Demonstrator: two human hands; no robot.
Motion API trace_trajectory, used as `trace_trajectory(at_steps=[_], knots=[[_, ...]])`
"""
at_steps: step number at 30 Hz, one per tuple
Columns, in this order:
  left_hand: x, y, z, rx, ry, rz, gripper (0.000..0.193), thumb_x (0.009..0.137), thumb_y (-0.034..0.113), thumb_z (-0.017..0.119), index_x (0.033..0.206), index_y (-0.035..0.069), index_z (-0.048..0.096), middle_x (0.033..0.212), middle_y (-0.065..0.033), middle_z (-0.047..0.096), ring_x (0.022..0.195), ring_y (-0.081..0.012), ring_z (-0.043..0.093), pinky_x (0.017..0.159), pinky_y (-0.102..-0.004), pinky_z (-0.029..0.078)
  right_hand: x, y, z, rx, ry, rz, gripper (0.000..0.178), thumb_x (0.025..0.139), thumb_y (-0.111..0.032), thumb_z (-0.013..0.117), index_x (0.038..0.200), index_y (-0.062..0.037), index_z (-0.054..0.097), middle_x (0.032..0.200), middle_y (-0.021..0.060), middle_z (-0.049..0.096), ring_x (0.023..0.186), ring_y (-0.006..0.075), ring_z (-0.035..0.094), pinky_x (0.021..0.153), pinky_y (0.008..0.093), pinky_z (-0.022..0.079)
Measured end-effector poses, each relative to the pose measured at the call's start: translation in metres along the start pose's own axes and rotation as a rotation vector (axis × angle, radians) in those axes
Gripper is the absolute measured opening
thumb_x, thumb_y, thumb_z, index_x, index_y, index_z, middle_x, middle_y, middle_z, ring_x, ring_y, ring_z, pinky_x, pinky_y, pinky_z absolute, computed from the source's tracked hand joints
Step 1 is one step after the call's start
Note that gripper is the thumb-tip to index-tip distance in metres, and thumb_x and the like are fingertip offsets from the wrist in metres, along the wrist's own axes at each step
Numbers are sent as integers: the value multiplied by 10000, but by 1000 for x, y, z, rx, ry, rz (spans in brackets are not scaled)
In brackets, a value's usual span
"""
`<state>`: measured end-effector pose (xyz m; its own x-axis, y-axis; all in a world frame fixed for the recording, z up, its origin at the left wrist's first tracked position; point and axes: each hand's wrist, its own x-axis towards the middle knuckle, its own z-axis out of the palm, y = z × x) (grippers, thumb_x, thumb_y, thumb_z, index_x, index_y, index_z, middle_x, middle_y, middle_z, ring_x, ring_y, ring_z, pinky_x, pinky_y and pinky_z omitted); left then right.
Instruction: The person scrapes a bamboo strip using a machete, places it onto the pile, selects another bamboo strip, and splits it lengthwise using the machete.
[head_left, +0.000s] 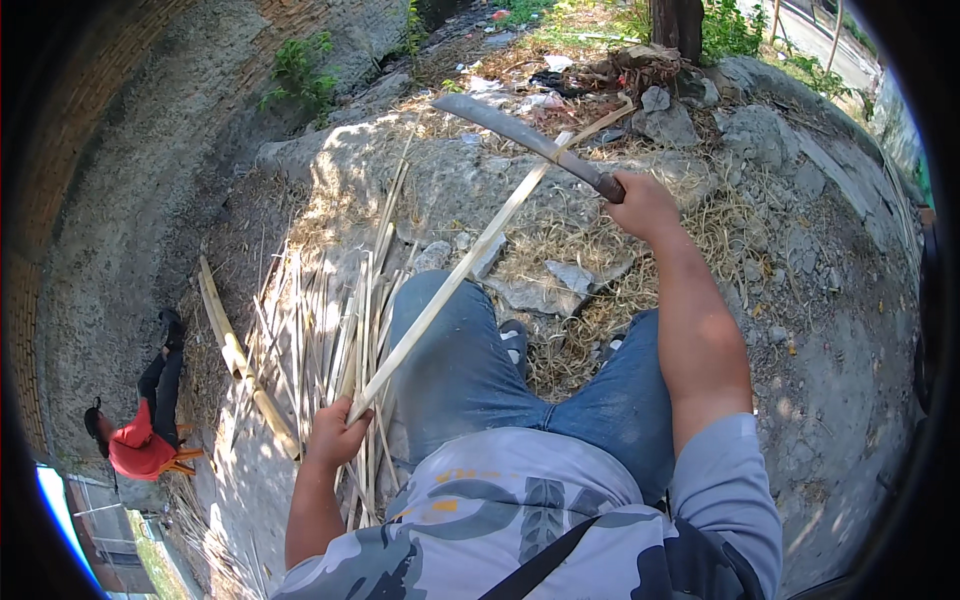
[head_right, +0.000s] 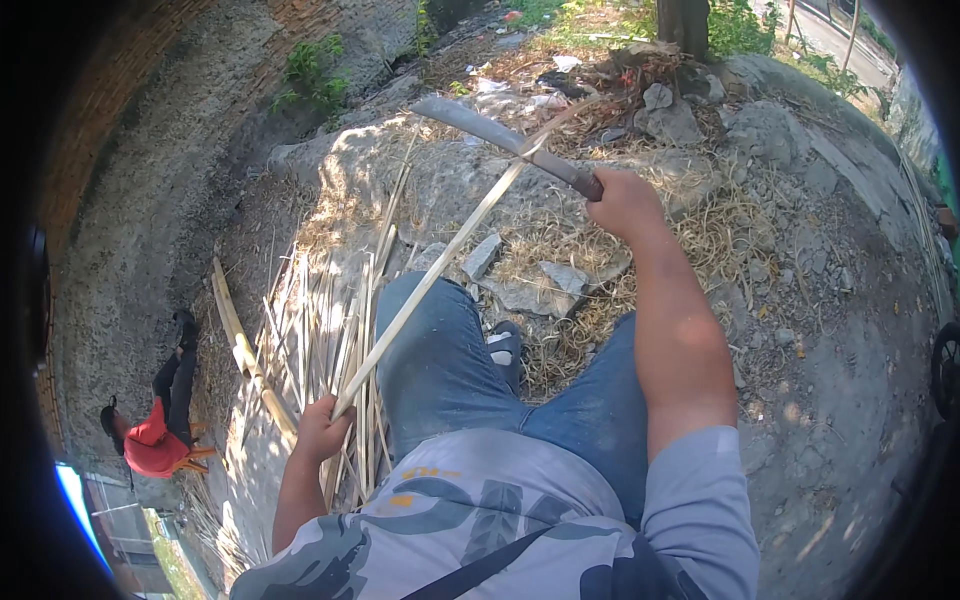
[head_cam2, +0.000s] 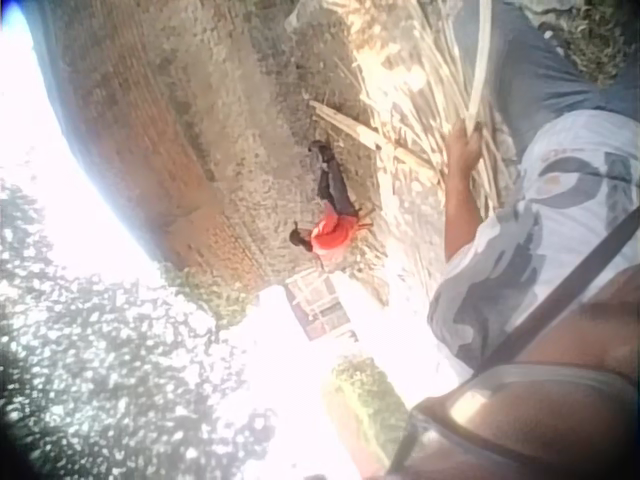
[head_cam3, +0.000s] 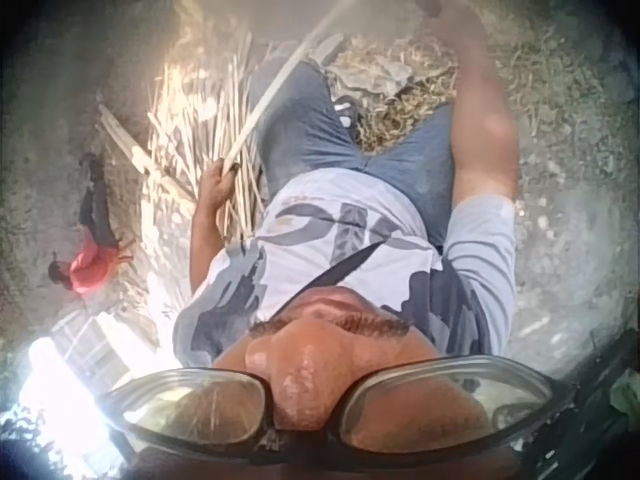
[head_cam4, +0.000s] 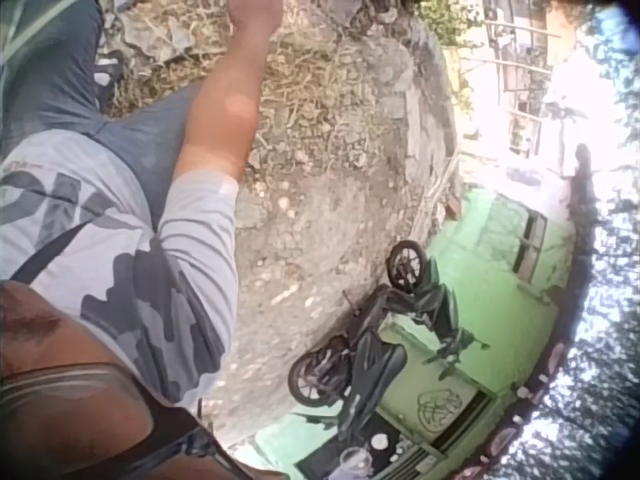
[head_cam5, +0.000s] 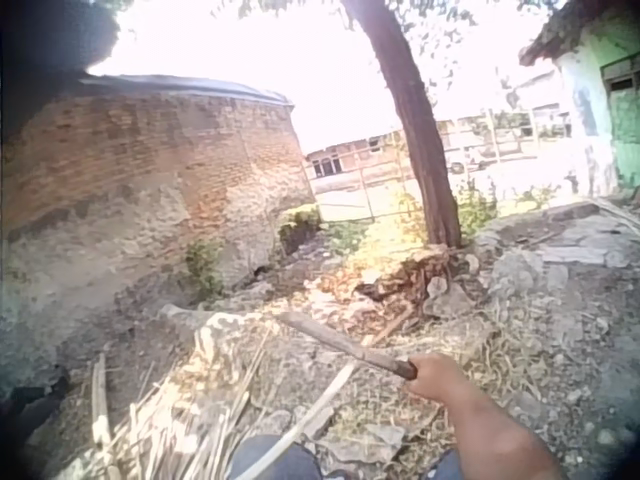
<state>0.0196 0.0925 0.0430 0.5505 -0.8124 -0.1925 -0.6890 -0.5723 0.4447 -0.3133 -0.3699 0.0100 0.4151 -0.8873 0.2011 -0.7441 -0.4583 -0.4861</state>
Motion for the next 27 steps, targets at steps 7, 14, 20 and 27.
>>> trace_trajectory(at_steps=[7, 14, 20, 27], knots=[[2, -14, 21, -153, 11, 21, 226, 909, 192, 756, 839, 0, 661, 627, -51, 573, 605, -125, 509, 576, -356, 433, -3, -12, 2, 91, -14, -204, 193, 747, -213, 734, 897, -102, 682, 852, 169, 695, 868, 399, 679, 761, 520, 523], [16, 9, 26, -167, 30, -11, 218, 919, 192, 754, 860, 5, 659, 650, -39, 562, 630, -116, 481, 582, -345, 420, -21, -63, 10, -80, -135, -512, 201, 704, -209, 751, 880, -154, 670, 816, 92, 706, 878, 338, 697, 773, 494, 543], [5, -20, 17, -79, 45, 3, 211, 916, 205, 757, 925, 1, 701, 672, -82, 636, 609, -135, 545, 586, -345, 456, -6, -25, -7, -94, -4, -302, 206, 719, -195, 754, 897, -125, 678, 838, 121, 704, 877, 352, 696, 796, 487, 542], [1, -21, 13, -46, -5, -46, 229, 905, 227, 755, 928, 1, 717, 646, -102, 639, 600, -150, 565, 583, -358, 464, 3, 14, -8, 141, -3, 127, 298, 762, -232, 739, 1027, -97, 724, 963, 179, 727, 914, 374, 695, 812, 483, 536]])
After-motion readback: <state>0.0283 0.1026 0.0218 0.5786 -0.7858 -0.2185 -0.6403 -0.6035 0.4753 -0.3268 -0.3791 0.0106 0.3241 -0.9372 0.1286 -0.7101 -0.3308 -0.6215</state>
